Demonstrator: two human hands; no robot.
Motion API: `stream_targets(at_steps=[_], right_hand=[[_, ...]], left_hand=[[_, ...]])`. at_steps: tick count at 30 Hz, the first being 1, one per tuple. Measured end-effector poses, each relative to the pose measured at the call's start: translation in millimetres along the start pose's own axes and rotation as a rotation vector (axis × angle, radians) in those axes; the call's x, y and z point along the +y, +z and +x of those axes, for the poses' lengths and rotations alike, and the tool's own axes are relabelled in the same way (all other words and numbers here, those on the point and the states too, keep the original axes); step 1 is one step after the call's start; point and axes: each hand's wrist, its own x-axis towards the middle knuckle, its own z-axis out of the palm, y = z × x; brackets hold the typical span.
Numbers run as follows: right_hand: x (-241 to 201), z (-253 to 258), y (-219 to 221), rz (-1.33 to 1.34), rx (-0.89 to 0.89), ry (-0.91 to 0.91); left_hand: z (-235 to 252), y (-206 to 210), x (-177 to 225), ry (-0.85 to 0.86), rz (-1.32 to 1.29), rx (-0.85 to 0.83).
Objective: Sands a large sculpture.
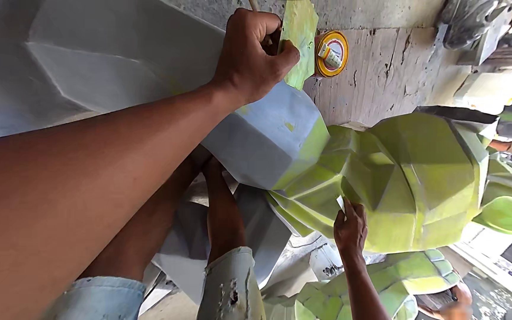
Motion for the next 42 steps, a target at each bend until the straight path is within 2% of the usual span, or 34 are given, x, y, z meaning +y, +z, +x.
stream_targets(at_steps=[7,18,24,28,38,40,42], right_hand=[[-10,5,9,-0.016,-0.072,0.093],[-5,-25,12,-0.059,-0.148,-0.078],[-4,3,-1,0.066,0.009,-0.025],[-8,13,8,0.032,-0.029,0.059],[-1,-14,13,-0.006,-0.124,-0.094],[1,-15,8,0.054,-0.119,-0.075],[2,-10,3,0.115,-0.042,-0.024]], left_hand=[[-2,0,4,-0.038,0.024,0.001],[0,0,1,-0.016,-0.011,0.005],[1,0,-1,-0.012,-0.058,0.009],[1,-1,1,-0.020,-0.045,0.000],[0,-1,2,-0.041,-0.065,-0.002],[1,0,1,-0.036,-0.054,-0.002],[1,0,1,-0.031,-0.053,-0.001]])
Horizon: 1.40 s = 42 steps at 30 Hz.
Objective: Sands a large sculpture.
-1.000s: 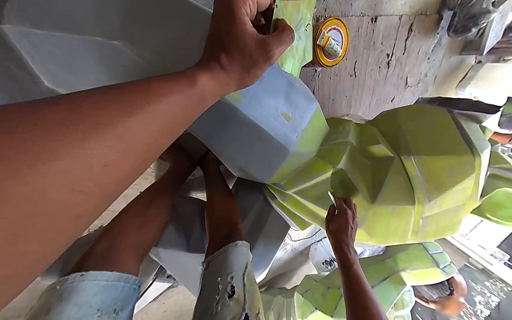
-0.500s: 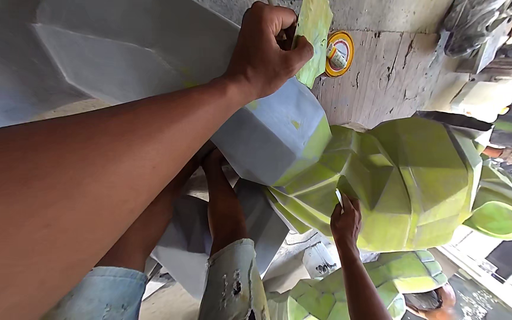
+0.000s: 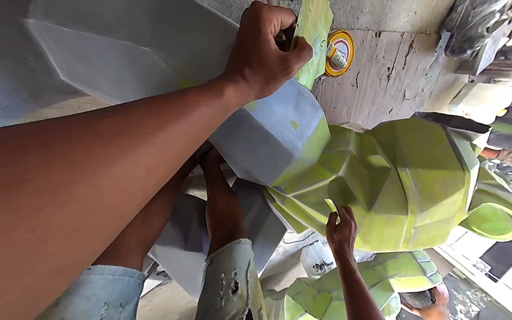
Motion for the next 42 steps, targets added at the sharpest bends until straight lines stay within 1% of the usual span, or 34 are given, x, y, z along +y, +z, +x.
stream_targets(at_steps=[2,3,6,8,16,21,27,31,32,35,37,39,42], right_hand=[[0,10,-3,0.001,0.065,0.049],[-1,16,-3,-0.016,0.065,0.073],[-11,24,2,-0.079,0.020,0.154],[-15,23,5,-0.092,0.005,0.176],[-10,11,8,-0.096,-0.061,0.087],[-5,-1,15,-0.130,-0.059,0.006],[-6,-13,13,-0.142,-0.102,-0.051],[-1,-10,6,-0.083,-0.158,-0.074],[0,-8,2,-0.047,-0.154,-0.074],[-1,3,-20,0.037,-0.057,-0.058],[-4,12,-32,0.065,-0.023,-0.014],[-2,17,-39,0.094,-0.040,-0.008],[3,16,-37,0.117,-0.064,-0.057]], left_hand=[[0,0,0,-0.001,-0.003,0.000],[0,0,0,-0.006,0.001,0.001],[-2,0,2,-0.029,-0.002,-0.003],[-2,0,2,-0.027,-0.011,0.001],[-2,1,3,-0.040,-0.010,0.021],[-2,-2,3,-0.018,-0.017,-0.013],[-1,-2,-1,0.010,-0.039,-0.016],[0,-1,-2,0.029,-0.069,-0.007],[0,-1,-2,0.032,-0.069,-0.008],[0,-2,-2,0.037,-0.075,-0.008],[0,-3,-3,0.038,-0.080,-0.009],[0,-2,-2,0.032,-0.094,-0.011],[0,-2,-1,0.026,-0.104,-0.005]])
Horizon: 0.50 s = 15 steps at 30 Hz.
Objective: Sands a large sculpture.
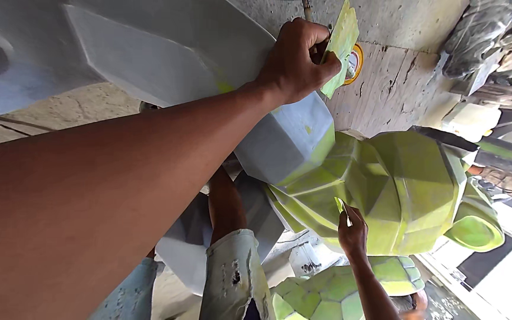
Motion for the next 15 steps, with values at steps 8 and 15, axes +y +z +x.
stream_targets(at_steps=[8,15], right_hand=[[1,-29,23,-0.246,-0.276,-0.219],[5,-46,55,-0.458,-0.222,-0.285]], left_hand=[[1,1,-1,0.019,-0.006,0.011],[1,0,-1,-0.004,0.015,0.008]])
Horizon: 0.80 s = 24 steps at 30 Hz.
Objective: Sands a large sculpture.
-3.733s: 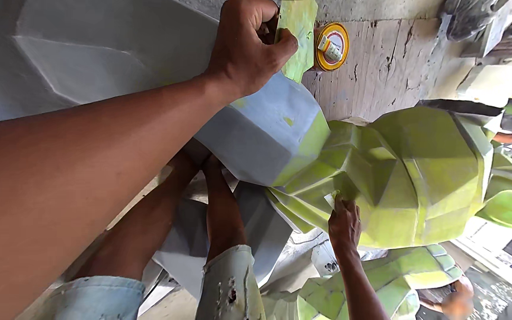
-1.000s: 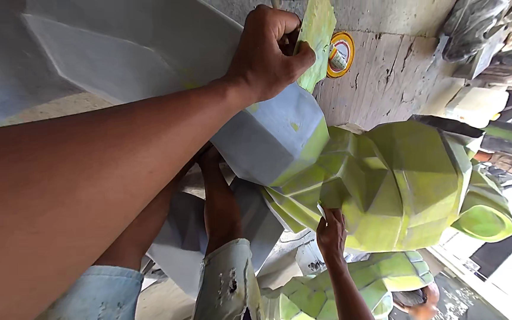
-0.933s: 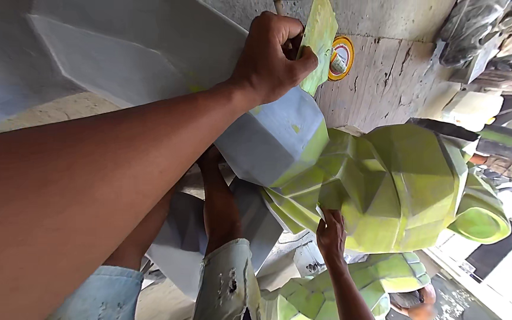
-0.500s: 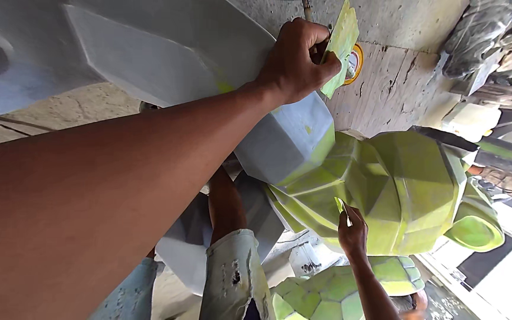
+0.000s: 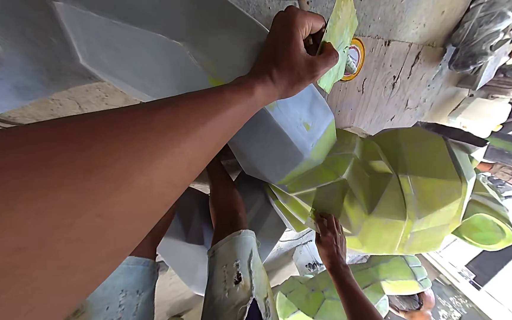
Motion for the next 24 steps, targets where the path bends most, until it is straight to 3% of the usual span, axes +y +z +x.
stream_targets(at_steps=[10,15,24], right_hand=[[10,-12,5,-0.081,-0.040,-0.053],[13,-4,-3,0.027,0.050,-0.080],[26,-17,4,-0.037,-0.020,-0.125]], left_hand=[[-1,-1,1,-0.039,-0.001,-0.010],[0,-2,2,-0.049,0.021,-0.002],[-3,1,7,-0.071,-0.012,0.015]])
